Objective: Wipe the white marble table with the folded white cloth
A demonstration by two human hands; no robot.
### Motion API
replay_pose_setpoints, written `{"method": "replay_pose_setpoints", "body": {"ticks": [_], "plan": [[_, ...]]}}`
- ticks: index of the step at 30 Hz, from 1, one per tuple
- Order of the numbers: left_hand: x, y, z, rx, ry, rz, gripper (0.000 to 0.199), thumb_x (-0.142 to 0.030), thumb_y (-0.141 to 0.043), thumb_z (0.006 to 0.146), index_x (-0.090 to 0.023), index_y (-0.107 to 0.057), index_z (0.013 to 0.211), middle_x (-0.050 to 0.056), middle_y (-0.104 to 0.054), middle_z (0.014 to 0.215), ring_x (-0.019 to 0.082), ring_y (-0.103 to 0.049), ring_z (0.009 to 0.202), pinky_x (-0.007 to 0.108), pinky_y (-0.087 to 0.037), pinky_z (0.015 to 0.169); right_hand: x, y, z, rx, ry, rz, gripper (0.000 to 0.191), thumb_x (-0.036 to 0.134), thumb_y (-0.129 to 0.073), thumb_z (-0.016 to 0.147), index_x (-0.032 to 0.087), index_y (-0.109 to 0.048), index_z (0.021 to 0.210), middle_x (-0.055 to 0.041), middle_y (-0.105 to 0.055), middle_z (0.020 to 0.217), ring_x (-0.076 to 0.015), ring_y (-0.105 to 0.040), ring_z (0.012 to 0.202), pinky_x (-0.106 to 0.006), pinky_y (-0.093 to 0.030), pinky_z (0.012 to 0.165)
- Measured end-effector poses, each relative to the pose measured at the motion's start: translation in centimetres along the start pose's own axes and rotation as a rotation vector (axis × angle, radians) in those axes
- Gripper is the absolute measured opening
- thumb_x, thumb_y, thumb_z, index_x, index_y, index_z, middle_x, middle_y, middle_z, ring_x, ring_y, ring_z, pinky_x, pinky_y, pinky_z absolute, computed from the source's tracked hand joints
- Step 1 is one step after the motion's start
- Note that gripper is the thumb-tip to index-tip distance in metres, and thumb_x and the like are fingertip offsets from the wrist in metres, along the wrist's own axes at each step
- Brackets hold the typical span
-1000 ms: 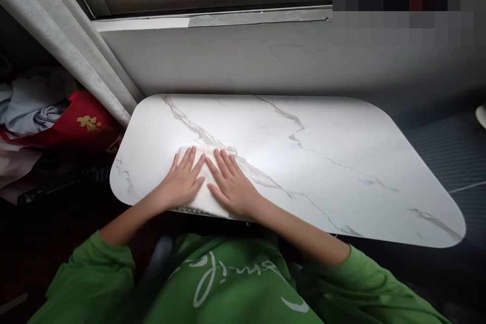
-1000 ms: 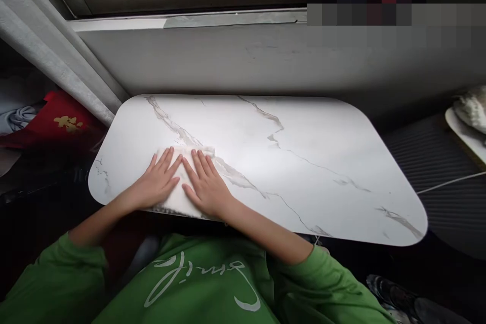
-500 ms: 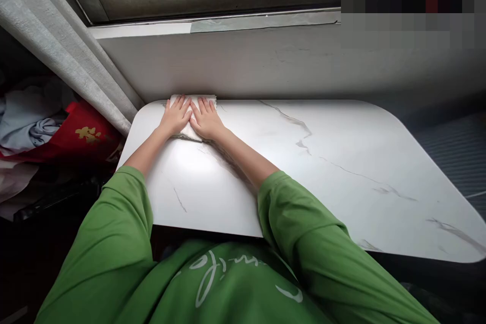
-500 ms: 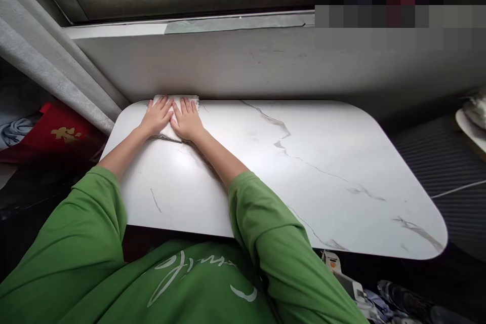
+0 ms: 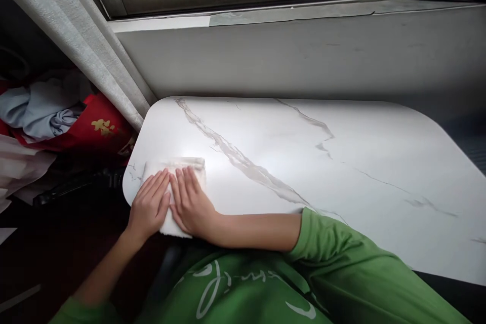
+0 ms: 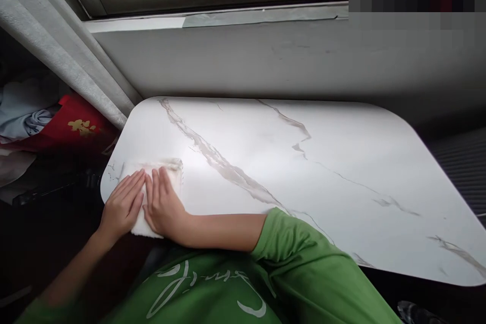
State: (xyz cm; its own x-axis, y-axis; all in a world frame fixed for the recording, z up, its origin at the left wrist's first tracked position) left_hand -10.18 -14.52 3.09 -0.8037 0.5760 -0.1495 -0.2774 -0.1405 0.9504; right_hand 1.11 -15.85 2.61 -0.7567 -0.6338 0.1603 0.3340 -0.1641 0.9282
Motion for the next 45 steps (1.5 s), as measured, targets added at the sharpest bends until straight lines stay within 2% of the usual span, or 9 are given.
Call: {"method": "replay_pose_setpoints", "body": {"ticks": [4, 7, 12, 16, 24, 31, 36, 41, 45], "plan": [[1.0, 1.2, -2.6, -0.150, 0.068, 0.024, 0.053, -0.019, -0.038, 0.096, -0.025, -0.034, 0.149, 0.007, -0.058, 0.135, 0.022, -0.053, 0.127, 0.043, -0.043, 0.109, 1.7, -0.4, 0.8, -0.033, 0.125, 0.068, 0.061, 0.029, -0.040, 0.092, -0.011, -0.042, 0.137, -0.0306, -0.044, 0.141, -0.0392, -0.040, 0.133, -0.054, -0.028, 0.114], [3.6, 0.7, -0.8, -0.026, 0.090, 0.019, 0.047, -0.025, -0.035, 0.098, -0.020, -0.041, 0.144, 0.009, -0.053, 0.140, 0.021, -0.048, 0.131, 0.043, -0.038, 0.112, -0.3, -1.4, 3.7, 0.018, 0.005, 0.184, 0.068, 0.034, -0.044, 0.090, -0.007, -0.036, 0.143, -0.0295, -0.031, 0.149, -0.0403, -0.027, 0.140, -0.054, -0.023, 0.115], [10.0, -1.1, 8.3, 0.228, 0.095, -0.028, 0.053, -0.027, -0.026, 0.098, -0.006, -0.033, 0.146, 0.011, -0.029, 0.155, 0.020, -0.023, 0.145, 0.043, -0.015, 0.120, -6.3, -3.9, 11.4, 0.099, -0.217, 0.206, 0.070, 0.036, -0.039, 0.093, -0.005, -0.026, 0.148, -0.0235, -0.020, 0.156, -0.0342, -0.014, 0.145, -0.047, -0.012, 0.119], [13.6, -3.3, 17.6, 0.316, 0.159, -0.052, 0.049, -0.025, -0.026, 0.100, -0.015, -0.030, 0.148, 0.005, -0.025, 0.157, 0.019, -0.018, 0.146, 0.047, -0.010, 0.119, -12.4, -5.4, 16.5, 0.058, -0.354, 0.193, 0.069, 0.035, -0.036, 0.094, -0.006, -0.024, 0.148, -0.0212, -0.020, 0.156, -0.0315, -0.015, 0.146, -0.045, -0.009, 0.119], [12.7, -5.4, 25.0, 0.205, 0.116, -0.006, 0.043, -0.027, -0.031, 0.099, -0.023, -0.043, 0.141, 0.003, -0.034, 0.154, 0.022, -0.025, 0.144, 0.050, -0.010, 0.119, -18.3, -5.4, 18.3, -0.061, -0.421, 0.133, 0.068, 0.034, -0.044, 0.092, -0.006, -0.031, 0.145, -0.0220, -0.030, 0.153, -0.0304, -0.023, 0.143, -0.042, -0.011, 0.119], [11.7, -4.4, 22.3, 0.153, 0.125, 0.010, 0.048, -0.029, -0.024, 0.099, -0.011, -0.040, 0.142, 0.009, -0.033, 0.154, 0.023, -0.023, 0.144, 0.055, -0.010, 0.116, -16.4, -4.6, 16.9, -0.056, -0.372, 0.066, 0.064, 0.034, -0.044, 0.094, -0.002, -0.032, 0.146, -0.0215, -0.030, 0.153, -0.0309, -0.023, 0.143, -0.043, -0.013, 0.119], [7.8, -3.7, 12.0, 0.139, 0.226, 0.019, 0.054, -0.032, -0.021, 0.101, -0.007, -0.031, 0.147, 0.016, -0.026, 0.155, 0.029, -0.022, 0.145, 0.057, -0.013, 0.116, -9.7, -2.2, 9.4, -0.004, -0.171, 0.127, 0.063, 0.034, -0.041, 0.096, -0.004, -0.031, 0.146, -0.0249, -0.028, 0.153, -0.0326, -0.021, 0.144, -0.046, -0.013, 0.119], [1.6, -2.1, 0.1, 0.153, 0.107, -0.094, 0.054, -0.034, -0.027, 0.102, -0.028, -0.012, 0.154, 0.007, -0.026, 0.157, 0.024, -0.024, 0.144, 0.055, -0.016, 0.116, -2.6, 1.3, -0.9, 0.050, 0.000, 0.205, 0.069, 0.042, -0.037, 0.097, -0.005, -0.028, 0.146, -0.0299, -0.021, 0.153, -0.0373, -0.009, 0.145, -0.051, -0.013, 0.118], [0.0, -1.2, -1.8, 0.164, 0.061, -0.107, 0.055, -0.028, -0.027, 0.102, -0.030, -0.008, 0.154, 0.006, -0.027, 0.157, 0.023, -0.025, 0.144, 0.053, -0.020, 0.116, -1.8, 2.4, -3.1, 0.183, 0.038, 0.306, 0.072, 0.043, -0.041, 0.096, -0.004, -0.025, 0.148, -0.0308, -0.016, 0.153, -0.0388, -0.003, 0.145, -0.052, -0.012, 0.118]]}}
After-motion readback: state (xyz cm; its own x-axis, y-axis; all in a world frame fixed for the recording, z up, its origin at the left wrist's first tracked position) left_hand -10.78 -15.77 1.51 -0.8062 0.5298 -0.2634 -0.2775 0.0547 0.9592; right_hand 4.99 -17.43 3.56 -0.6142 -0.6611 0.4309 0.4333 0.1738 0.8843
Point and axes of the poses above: each hand's wrist, its own z-axis towards the middle knuckle, its own y-axis out of the back of the hand, x = y × z, the point moved 5 cm from there along z, towards the middle knuckle
